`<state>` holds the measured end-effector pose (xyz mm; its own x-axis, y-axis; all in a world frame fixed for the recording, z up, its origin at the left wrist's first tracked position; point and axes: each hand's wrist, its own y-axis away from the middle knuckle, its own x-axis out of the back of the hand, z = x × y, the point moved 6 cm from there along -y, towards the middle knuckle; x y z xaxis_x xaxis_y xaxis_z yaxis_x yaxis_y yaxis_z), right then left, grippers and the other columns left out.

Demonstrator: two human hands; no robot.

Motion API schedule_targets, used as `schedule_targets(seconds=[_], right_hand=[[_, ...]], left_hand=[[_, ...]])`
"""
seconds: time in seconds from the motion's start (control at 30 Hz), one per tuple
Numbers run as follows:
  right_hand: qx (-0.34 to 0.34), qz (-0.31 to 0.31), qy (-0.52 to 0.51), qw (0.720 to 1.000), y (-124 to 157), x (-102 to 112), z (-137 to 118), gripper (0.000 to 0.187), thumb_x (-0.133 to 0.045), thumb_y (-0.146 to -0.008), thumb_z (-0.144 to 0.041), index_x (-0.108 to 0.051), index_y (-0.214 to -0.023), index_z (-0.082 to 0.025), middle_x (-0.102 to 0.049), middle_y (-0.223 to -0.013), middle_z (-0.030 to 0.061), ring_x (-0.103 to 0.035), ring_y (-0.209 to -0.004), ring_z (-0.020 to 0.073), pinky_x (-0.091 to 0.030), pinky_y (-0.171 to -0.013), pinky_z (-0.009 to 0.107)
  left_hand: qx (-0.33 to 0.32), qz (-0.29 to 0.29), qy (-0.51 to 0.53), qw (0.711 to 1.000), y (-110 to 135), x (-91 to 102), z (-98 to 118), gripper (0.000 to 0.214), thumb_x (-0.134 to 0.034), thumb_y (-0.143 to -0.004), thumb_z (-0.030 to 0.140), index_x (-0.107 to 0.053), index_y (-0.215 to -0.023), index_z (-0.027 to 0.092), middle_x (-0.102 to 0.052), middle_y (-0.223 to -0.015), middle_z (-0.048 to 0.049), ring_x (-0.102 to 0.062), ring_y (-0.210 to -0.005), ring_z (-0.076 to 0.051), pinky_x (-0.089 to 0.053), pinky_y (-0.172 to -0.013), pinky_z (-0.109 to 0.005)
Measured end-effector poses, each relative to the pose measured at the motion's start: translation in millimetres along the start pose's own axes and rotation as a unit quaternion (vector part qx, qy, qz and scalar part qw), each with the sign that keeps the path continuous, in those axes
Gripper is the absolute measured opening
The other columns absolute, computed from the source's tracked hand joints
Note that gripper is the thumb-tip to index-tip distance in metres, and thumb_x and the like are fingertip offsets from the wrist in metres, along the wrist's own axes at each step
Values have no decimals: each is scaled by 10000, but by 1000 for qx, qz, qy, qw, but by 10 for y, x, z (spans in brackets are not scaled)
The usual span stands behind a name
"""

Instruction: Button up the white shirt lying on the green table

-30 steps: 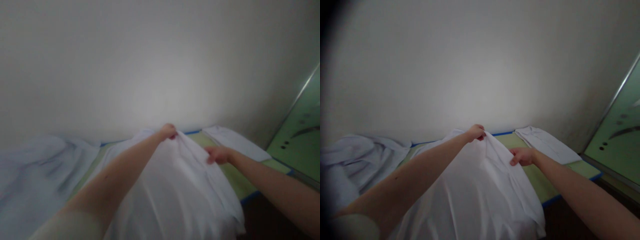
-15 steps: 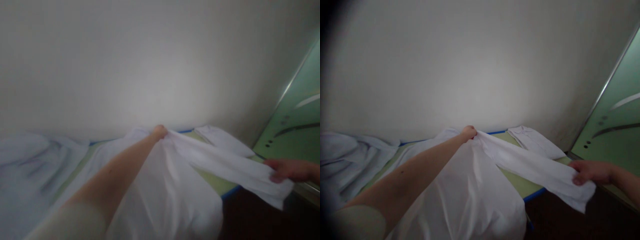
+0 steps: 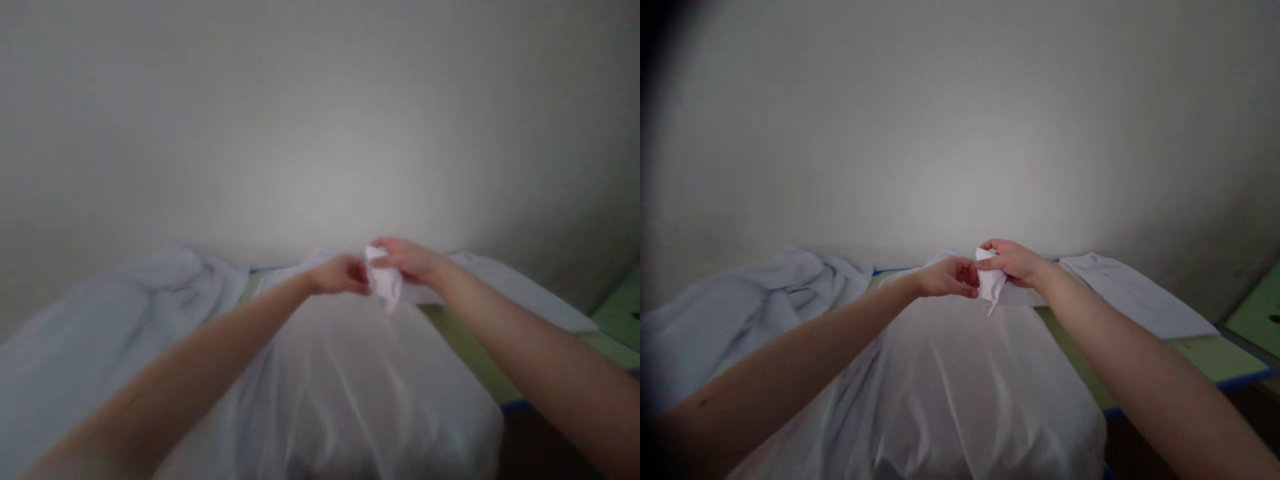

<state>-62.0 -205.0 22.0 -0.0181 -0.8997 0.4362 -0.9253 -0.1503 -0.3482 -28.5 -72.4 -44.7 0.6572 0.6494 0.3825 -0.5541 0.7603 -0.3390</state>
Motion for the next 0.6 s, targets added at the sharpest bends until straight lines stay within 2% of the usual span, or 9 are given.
schedule_targets(seconds=[0.07,0.13,0.2,0.27,0.37,0.43,0.53,0.6], right_hand=[[-6,-69,-40,997,-166,-488,94,327,-508,-871,-339,-525,-1125,-133,-555,-1086,78,-564,-923,169,-490,-784,360],[-10,-125,-70,990,-257,-897,169,334,-560,-832,-362,-554,-1062,-120,-602,-970,74,-584,-819,155,-499,-714,313],[-31,-181,-125,975,-292,-1217,253,346,-622,-769,-387,-576,-984,-120,-628,-832,60,-582,-694,139,-486,-626,264],[-65,-217,-206,952,-298,-1429,342,330,-641,-733,-406,-580,-914,-137,-625,-753,42,-562,-617,123,-465,-574,235],[-95,-201,-304,926,-313,-1545,477,335,-627,-718,-433,-574,-924,-175,-630,-807,34,-573,-665,128,-470,-608,233],[-83,-177,-334,922,-324,-1546,550,438,-650,-680,-448,-546,-1030,-206,-635,-898,33,-590,-772,147,-480,-684,249],[-37,-163,-309,936,-324,-1524,610,693,-742,-577,-380,-445,-1190,-253,-632,-976,24,-591,-860,161,-475,-763,280],[-23,-134,-246,960,-326,-1482,658,667,-766,-558,-332,-478,-1152,-237,-643,-925,22,-595,-820,157,-475,-751,289]], left_hand=[[-10,36,-28,999,284,79,30,318,-730,-602,332,-614,-817,130,-623,-705,-24,-589,-629,-120,-450,-574,-224],[4,96,-57,994,521,172,-24,335,-736,-588,351,-610,-812,137,-618,-688,-22,-579,-606,-120,-435,-543,-217],[21,175,-91,980,708,273,-121,363,-756,-552,364,-598,-798,148,-621,-688,-25,-575,-604,-124,-430,-538,-217],[32,249,-116,961,837,354,-230,406,-774,-512,377,-579,-798,166,-629,-712,-21,-572,-616,-123,-430,-549,-214],[52,341,-156,926,936,462,-393,382,-749,-535,429,-536,-737,184,-607,-682,4,-540,-590,-107,-400,-523,-203],[71,393,-171,901,970,542,-493,341,-709,-585,448,-511,-681,187,-580,-629,15,-517,-562,-102,-373,-495,-200],[107,426,-140,887,998,646,-650,284,-673,-631,429,-529,-671,187,-584,-600,12,-534,-561,-110,-369,-487,-200],[133,423,-94,892,1010,685,-748,254,-665,-642,410,-567,-706,184,-609,-614,3,-556,-571,-118,-379,-488,-202]])
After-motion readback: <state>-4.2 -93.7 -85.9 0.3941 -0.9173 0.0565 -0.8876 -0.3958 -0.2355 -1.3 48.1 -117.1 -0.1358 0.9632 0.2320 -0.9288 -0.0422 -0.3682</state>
